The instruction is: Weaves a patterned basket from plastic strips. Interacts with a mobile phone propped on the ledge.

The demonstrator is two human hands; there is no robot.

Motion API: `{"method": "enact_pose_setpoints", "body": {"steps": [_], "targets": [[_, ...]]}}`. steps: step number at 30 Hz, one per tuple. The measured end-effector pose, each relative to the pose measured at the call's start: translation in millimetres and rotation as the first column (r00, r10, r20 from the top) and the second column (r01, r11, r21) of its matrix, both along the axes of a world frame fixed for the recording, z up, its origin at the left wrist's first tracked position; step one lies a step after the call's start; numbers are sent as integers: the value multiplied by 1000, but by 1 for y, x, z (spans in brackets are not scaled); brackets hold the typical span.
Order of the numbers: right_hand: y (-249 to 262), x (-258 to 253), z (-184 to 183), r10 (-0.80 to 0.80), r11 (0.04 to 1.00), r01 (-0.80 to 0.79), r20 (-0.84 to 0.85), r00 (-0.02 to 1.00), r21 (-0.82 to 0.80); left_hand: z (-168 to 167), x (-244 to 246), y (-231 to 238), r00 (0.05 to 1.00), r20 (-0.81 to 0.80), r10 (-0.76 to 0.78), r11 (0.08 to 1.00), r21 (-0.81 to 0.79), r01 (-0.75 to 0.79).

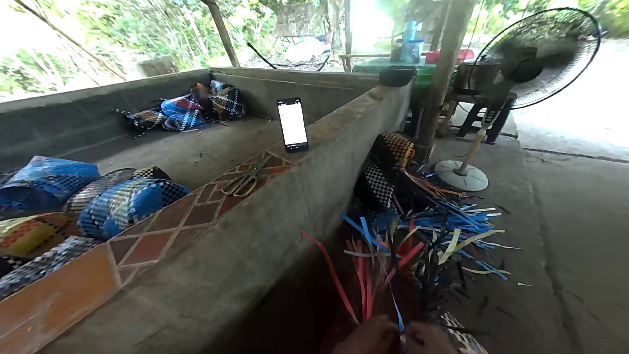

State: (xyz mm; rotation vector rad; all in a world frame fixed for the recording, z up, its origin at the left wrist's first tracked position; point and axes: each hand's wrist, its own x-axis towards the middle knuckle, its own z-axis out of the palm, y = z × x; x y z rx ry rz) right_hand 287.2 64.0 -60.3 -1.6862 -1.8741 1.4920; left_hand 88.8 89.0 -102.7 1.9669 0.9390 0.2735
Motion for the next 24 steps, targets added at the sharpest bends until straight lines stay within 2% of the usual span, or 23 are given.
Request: {"method": "enact_pose_setpoints", "body": {"steps": [3,5,10,13,15,18,20,22,24], "targets": [[9,-2,-1,-74,984,74,-6,997,162,-6,-2,-2,996,82,-20,1000,-19,21],[8,1,-8,-80,968,80,-10,997,238,-10,-2,-2,997,72,-11,999,-33,14],[-6,29,-27,-65,977,57,29,997,207,-12,2,0,1000,-15,-7,1000,-30,6],[-3,43,-47,-49,966,27,81,996,258,-10,11,-1,999,-36,-14,999,-31,13],[3,47,-54,-45,923,-31,186,981,383,-7,15,-2,999,-37,19,1000,-16,-20],[5,48,-55,-44,789,-156,308,950,594,-7,20,-6,991,-85,106,994,16,-105],[5,39,-48,-19,793,-132,241,970,595,-2,25,-11,982,-120,148,989,38,-144],[4,26,-41,-27,863,-4,53,998,505,-1,28,-13,980,-129,150,987,71,-142],[4,20,-41,-85,861,148,-149,985,486,-2,26,-11,987,-102,125,988,104,-114]]}}
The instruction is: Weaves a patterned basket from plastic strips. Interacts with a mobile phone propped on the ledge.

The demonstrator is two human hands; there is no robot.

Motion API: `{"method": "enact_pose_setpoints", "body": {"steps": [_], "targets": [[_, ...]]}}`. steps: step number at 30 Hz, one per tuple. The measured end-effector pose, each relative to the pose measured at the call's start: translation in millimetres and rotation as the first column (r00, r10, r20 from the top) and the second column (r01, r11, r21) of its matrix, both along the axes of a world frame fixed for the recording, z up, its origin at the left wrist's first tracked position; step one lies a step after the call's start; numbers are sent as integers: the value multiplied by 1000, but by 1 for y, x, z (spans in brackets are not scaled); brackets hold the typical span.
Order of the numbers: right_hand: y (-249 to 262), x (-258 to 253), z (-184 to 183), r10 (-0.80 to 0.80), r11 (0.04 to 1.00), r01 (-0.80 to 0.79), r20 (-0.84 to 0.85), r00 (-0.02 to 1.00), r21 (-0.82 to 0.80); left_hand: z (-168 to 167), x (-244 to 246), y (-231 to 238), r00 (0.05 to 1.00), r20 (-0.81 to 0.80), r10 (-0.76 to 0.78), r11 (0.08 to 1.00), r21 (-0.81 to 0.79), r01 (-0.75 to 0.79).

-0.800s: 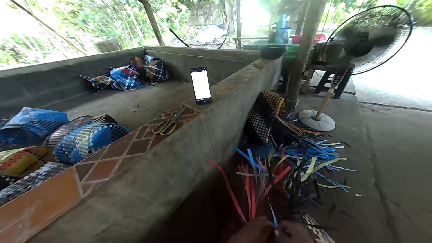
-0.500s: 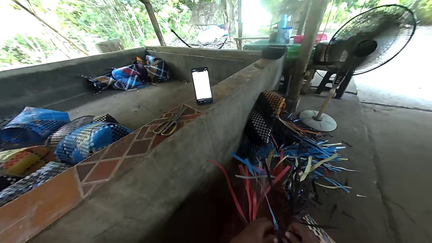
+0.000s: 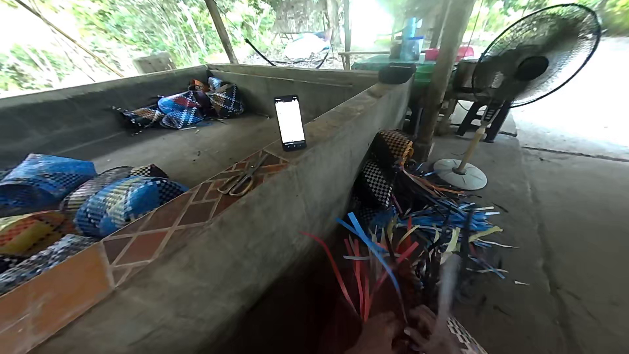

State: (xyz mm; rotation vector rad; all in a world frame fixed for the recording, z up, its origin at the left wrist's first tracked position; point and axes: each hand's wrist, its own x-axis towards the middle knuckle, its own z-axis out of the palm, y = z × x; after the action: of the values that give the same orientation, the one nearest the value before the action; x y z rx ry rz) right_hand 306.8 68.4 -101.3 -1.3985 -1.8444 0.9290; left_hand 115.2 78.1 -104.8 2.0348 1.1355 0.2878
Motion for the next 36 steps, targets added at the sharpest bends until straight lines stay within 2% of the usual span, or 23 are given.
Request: {"method": "enact_pose_setpoints", "body": {"steps": [3,6,8,11,14,17,20,22,24,26,28,30,32,36], "targets": [[-7,4,-13,24,990,-12,-88,996,142,-8,-12,13,993,108,-52,993,-100,63],[-18,12,-32,164,938,-152,-11,986,313,-15,-15,20,978,201,-48,977,-194,88],[-20,17,-39,219,893,-221,51,974,393,-13,-9,17,977,213,8,973,-228,41],[-20,23,-43,251,866,-294,156,955,404,-13,-3,13,981,187,59,970,-241,-12],[-17,25,-41,250,888,-299,181,951,348,-17,-3,15,979,194,63,967,-254,-12],[-11,16,-33,144,919,-193,164,976,342,-18,-3,15,971,239,-5,971,-232,62],[-6,0,-21,-11,965,-34,172,985,259,-6,3,19,986,106,-131,978,-147,146],[0,-7,-6,-91,996,86,172,981,34,3,9,20,989,-43,-144,982,-128,137],[14,-6,3,-144,954,174,137,980,-245,8,15,19,985,-107,-131,984,-134,117],[24,0,3,-189,869,188,43,981,-457,4,16,19,992,-71,-106,988,-121,96],[25,4,3,-266,805,164,-100,959,-571,0,15,21,998,-16,-69,986,-152,65],[17,6,-1,-336,801,159,-213,917,-578,-6,15,22,999,32,-12,979,-204,18],[5,8,-9,-348,836,165,-273,897,-523,-11,18,24,998,12,60,956,-289,-54],[-13,20,-22,-208,933,137,-190,960,-332,-13,26,29,976,-69,208,871,-440,-217]]}}
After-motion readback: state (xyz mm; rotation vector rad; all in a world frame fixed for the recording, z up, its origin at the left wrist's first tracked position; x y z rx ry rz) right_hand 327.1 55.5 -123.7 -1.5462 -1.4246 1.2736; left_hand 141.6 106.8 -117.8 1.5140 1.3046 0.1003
